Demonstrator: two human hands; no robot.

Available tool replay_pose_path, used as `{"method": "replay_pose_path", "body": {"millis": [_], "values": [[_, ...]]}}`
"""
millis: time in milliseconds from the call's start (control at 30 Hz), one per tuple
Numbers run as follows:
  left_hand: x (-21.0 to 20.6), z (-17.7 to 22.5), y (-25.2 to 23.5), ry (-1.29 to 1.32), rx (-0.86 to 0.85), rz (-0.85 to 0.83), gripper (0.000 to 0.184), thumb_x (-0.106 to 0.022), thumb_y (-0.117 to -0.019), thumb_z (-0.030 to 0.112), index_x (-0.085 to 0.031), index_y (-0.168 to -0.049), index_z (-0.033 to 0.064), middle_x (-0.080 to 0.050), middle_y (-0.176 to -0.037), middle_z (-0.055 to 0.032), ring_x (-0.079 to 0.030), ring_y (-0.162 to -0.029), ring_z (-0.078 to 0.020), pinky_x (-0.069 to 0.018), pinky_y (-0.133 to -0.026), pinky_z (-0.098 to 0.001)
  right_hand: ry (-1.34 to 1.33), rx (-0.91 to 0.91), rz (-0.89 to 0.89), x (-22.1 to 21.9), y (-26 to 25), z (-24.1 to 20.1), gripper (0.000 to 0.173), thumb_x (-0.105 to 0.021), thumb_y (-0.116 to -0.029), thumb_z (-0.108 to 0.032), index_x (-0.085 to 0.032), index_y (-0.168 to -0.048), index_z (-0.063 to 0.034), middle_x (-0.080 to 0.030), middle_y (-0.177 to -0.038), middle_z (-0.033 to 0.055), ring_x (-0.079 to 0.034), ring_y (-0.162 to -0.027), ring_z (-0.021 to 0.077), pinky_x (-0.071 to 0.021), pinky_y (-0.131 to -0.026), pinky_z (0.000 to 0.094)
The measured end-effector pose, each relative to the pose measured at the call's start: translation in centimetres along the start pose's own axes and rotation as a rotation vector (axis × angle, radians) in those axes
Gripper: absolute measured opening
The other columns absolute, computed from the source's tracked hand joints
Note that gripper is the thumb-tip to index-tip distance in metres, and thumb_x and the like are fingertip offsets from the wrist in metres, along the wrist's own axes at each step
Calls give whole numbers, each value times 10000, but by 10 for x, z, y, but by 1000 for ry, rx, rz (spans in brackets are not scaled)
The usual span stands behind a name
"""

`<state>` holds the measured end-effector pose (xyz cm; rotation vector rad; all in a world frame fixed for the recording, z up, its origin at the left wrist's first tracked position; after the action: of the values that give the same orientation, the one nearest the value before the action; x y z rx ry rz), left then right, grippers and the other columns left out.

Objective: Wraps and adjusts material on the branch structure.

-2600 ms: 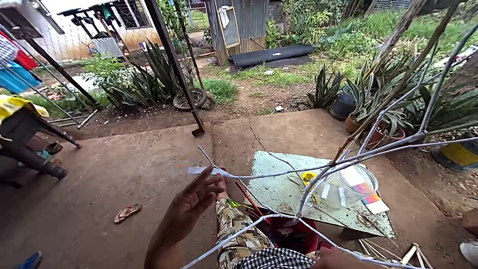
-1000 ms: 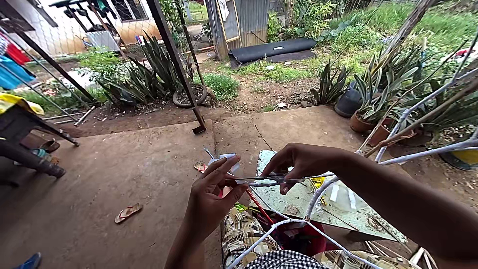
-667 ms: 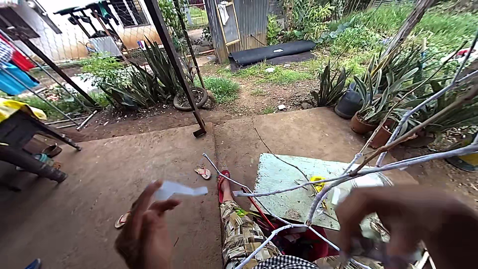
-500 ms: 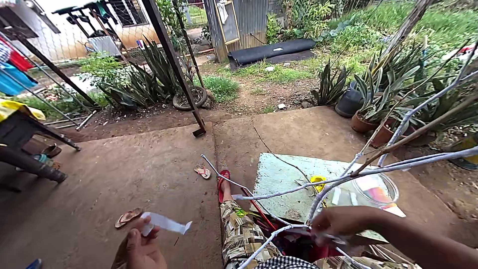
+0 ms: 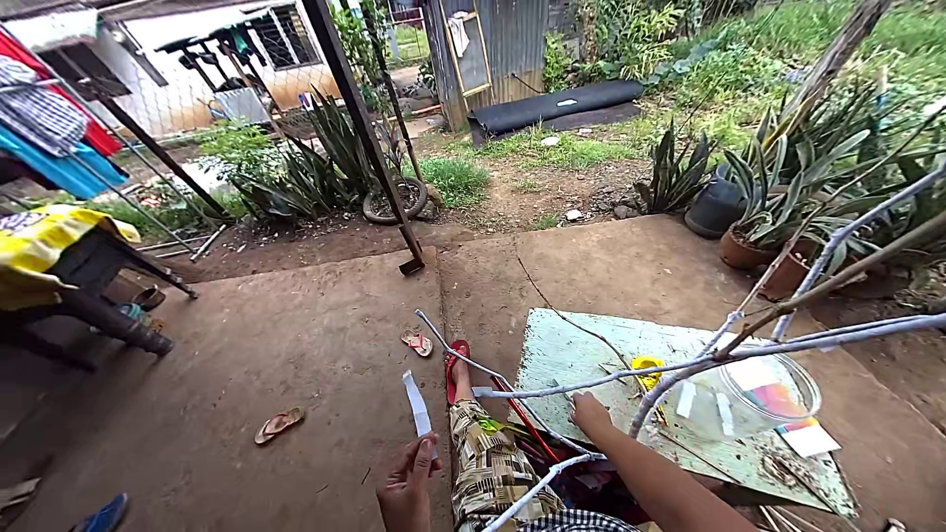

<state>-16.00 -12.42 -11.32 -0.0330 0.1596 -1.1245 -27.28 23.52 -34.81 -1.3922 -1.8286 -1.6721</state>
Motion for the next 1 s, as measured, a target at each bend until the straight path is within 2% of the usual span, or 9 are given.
{"method": "replay_pose_path", "body": {"millis": [133, 267, 500, 567, 633, 667, 733, 833, 1000], "values": [[-16, -15, 4, -148, 67, -198, 170, -576, -946, -16, -727, -1020, -41, -743, -917, -8, -671, -734, -17, -570, -707, -181, -167, -19, -69, -19, -9, 21, 415, -696, -963, -244, -660, -1275, 27, -602, -1352, 275, -555, -1311, 403, -430, -1106, 559], [-24, -56, 13, -330, 223, -313, 157, -612, -959, 10, -733, -1043, -44, -738, -892, -40, -647, -733, -10, -537, -707, -179, -394, -87, -68, 6, 11, 15, 452, -620, -1014, -345, -659, -1285, 16, -646, -1282, 261, -626, -1201, 398, -468, -1040, 577], [-23, -19, -7, -147, 142, -78, 203, -560, -1014, 69, -700, -1069, -68, -732, -948, -51, -667, -766, -49, -559, -715, -218, 88, 520, -254, 116, 199, -89, 335, -654, -991, -308, -741, -1035, 12, -708, -935, 216, -678, -903, 378, -504, -853, 629], [-27, 10, -18, -25, 36, -28, 189, -548, -1011, 70, -696, -1044, -42, -738, -944, -19, -677, -787, -52, -562, -721, -228, -8, 829, -50, 159, 275, -114, 293, -642, -1003, -310, -753, -1007, -39, -691, -821, 145, -658, -773, 295, -525, -757, 538], [-37, 45, -25, 87, -75, -22, 189, -530, -1010, 64, -704, -1042, -1, -742, -947, 14, -687, -818, -56, -575, -742, -235, -248, 1101, 429, 193, 332, -130, 201, -653, -992, -279, -774, -979, -119, -692, -791, 21, -642, -714, 122, -554, -692, 337], [-43, 63, -26, 123, -123, -29, 196, -524, -1009, 57, -712, -1042, 10, -745, -954, 17, -694, -835, -65, -581, -753, -244, -336, 1182, 674, 202, 349, -137, 163, -667, -987, -252, -790, -1001, -147, -713, -851, -13, -654, -799, 85, -558, -755, 290], [-54, 89, -29, 195, -186, -49, 222, -508, -994, 33, -725, -1036, 18, -755, -984, -1, -707, -852, -90, -591, -760, -261, -375, 1250, 995, 205, 360, -153, 153, -670, -983, -205, -801, -1059, -189, -755, -1000, -33, -667, -1004, 121, -504, -904, 367], [-64, 107, -31, 245, -231, -76, 228, -515, -980, -6, -732, -1047, 19, -753, -973, -10, -690, -763, -72, -582, -687, -224, -354, 1210, 1112, 196, 348, -174, 182, -652, -992, -212, -806, -1089, -213, -754, -1163, -12, -665, -1155, 201, -478, -983, 484], [-56, 103, -25, 62, -366, -107, 196, -565, -966, -18, -723, -1082, -8, -749, -964, 20, -681, -803, -31, -570, -745, -197, -415, 1187, 1092, 188, 340, -188, 186, -651, -995, -214, -807, -1093, -190, -767, -1130, -19, -703, -1053, 116, -496, -976, 422]]}}
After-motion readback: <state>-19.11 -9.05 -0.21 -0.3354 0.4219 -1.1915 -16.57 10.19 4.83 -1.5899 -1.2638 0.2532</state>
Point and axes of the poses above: each hand's wrist, its own y-axis away from the middle knuckle, its own x-axis out of the back of the hand, z = x × y, the point moved 7 cm from there along -y, towards the middle knuckle
